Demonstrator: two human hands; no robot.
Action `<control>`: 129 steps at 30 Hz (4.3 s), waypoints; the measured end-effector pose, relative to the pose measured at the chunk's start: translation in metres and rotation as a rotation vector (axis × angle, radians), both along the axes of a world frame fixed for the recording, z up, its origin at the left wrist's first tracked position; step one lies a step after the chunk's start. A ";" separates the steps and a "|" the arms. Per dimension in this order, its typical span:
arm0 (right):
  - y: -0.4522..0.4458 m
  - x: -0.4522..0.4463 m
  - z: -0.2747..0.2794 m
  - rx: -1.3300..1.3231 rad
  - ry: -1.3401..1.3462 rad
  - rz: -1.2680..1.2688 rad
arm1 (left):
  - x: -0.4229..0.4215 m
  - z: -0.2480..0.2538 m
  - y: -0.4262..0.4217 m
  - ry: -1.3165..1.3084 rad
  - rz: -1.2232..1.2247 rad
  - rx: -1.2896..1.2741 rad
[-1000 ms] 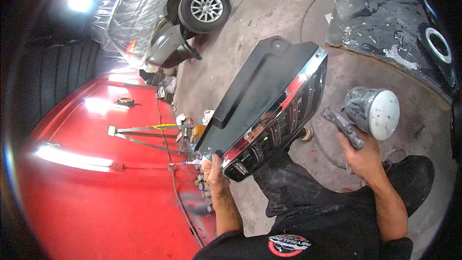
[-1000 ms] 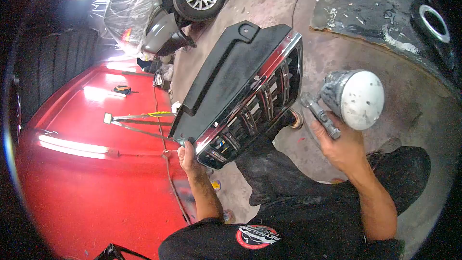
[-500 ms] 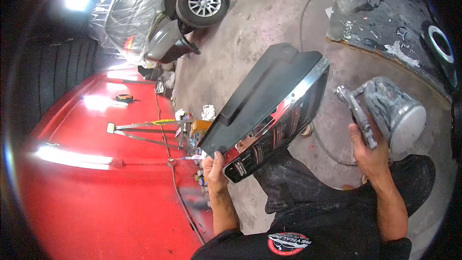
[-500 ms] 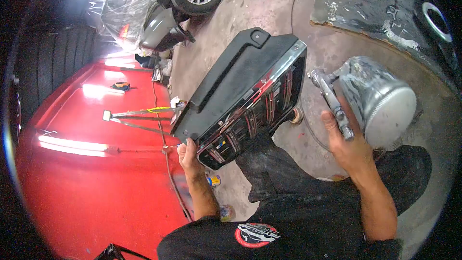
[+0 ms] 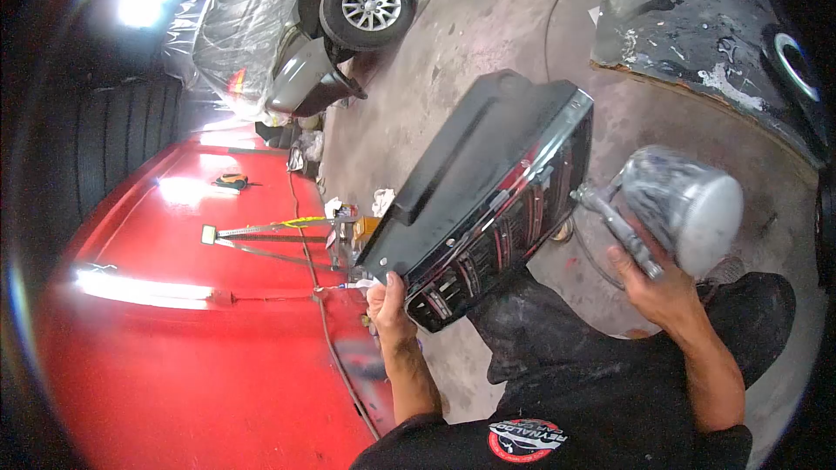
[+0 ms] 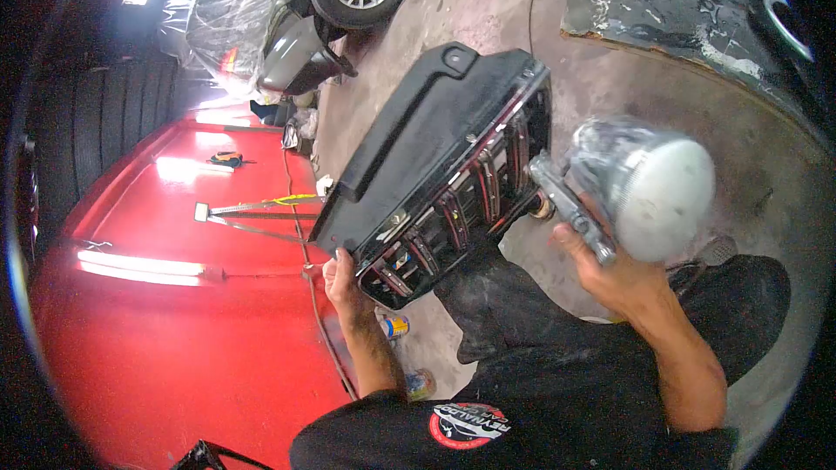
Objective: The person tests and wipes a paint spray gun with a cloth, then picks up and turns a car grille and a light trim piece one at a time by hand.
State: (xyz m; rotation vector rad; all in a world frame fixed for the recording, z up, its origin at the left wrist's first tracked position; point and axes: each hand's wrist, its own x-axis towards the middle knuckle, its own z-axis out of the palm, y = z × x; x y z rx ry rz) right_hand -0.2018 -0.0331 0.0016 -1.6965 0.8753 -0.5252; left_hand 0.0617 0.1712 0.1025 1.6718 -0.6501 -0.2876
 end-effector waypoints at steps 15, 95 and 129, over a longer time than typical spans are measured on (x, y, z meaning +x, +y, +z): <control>0.005 0.004 -0.010 -0.063 -0.166 0.026 | -0.020 -0.001 -0.027 0.058 0.104 -0.079; -0.004 -0.002 -0.006 0.168 -0.511 0.265 | 0.004 -0.013 -0.011 0.228 -0.050 -0.245; 0.005 -0.007 -0.001 0.293 -0.154 0.151 | 0.003 -0.020 -0.014 0.425 -0.039 -0.365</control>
